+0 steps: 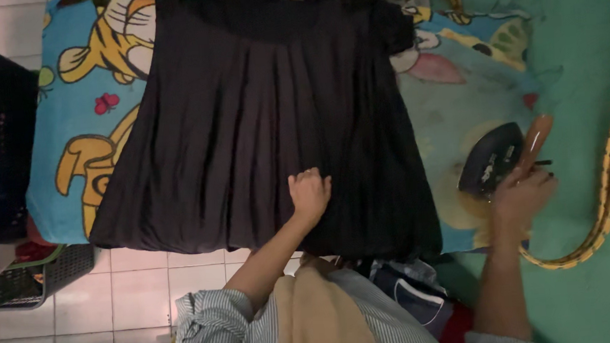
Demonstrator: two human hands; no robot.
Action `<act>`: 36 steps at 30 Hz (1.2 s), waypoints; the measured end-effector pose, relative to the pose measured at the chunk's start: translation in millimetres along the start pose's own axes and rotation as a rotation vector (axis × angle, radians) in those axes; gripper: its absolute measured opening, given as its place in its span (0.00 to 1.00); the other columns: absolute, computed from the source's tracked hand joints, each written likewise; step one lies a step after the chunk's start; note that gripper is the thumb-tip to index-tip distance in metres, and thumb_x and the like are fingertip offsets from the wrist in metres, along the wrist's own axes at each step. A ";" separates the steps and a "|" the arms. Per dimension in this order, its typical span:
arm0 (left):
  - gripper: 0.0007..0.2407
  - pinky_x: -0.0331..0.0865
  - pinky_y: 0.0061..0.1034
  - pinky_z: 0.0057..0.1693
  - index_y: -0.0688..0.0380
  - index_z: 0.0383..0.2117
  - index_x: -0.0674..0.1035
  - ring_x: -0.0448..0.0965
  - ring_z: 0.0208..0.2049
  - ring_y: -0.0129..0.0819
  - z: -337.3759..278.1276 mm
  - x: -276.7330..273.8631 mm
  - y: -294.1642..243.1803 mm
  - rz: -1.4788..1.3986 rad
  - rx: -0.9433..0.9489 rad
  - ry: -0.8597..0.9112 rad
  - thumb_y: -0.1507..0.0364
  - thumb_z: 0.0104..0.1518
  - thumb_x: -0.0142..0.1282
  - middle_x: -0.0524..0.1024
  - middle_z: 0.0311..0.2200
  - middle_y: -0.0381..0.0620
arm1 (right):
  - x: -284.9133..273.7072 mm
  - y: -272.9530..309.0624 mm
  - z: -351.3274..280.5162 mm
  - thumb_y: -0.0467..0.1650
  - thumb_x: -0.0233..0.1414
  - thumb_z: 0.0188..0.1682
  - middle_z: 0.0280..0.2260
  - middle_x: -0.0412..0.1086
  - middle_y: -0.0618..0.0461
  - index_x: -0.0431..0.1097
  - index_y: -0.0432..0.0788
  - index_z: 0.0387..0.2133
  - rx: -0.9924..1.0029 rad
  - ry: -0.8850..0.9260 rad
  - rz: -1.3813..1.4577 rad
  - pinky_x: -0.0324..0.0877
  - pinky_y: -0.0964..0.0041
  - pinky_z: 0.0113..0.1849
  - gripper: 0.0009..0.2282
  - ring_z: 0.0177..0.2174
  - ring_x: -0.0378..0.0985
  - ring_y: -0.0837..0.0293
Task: The person irons a black dress laid out on a bed. They use an electric iron to smooth the fabric, repeatedly adjusting the dress with their hands to ensure even coverage.
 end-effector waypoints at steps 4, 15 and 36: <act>0.07 0.64 0.38 0.47 0.57 0.27 0.80 0.78 0.32 0.42 -1.3 14.2 -3.7 0.168 0.066 0.056 0.67 0.51 0.61 0.80 0.27 0.49 | 23.2 -13.2 -6.0 0.26 0.49 0.61 0.48 0.61 0.29 0.61 0.28 0.48 0.020 -0.029 0.014 0.64 0.39 0.47 0.10 0.47 0.67 0.30; 0.07 0.62 0.36 0.45 0.51 0.27 0.85 0.78 0.30 0.37 -0.9 82.7 -31.7 0.704 0.350 0.449 0.72 0.59 0.54 0.80 0.25 0.41 | 46.3 -45.3 9.9 0.28 0.49 0.61 0.45 0.67 0.26 0.59 0.27 0.51 0.089 0.185 0.186 0.64 0.38 0.47 0.14 0.45 0.70 0.28; 0.27 0.47 0.49 0.69 0.54 0.66 0.64 0.50 0.70 0.43 -163.7 -84.2 123.3 0.063 0.377 0.315 0.62 0.60 0.52 0.52 0.71 0.46 | 22.8 265.7 -22.5 0.47 0.43 0.59 0.16 0.63 0.58 0.69 0.43 0.31 0.186 0.731 0.775 0.60 0.66 0.21 0.21 0.16 0.65 0.64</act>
Point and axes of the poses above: each hand's wrist, its own z-axis towards the middle knuckle, its own x-axis out of the palm, y = z × x, the point moved 5 cm from there along z, towards the middle knuckle
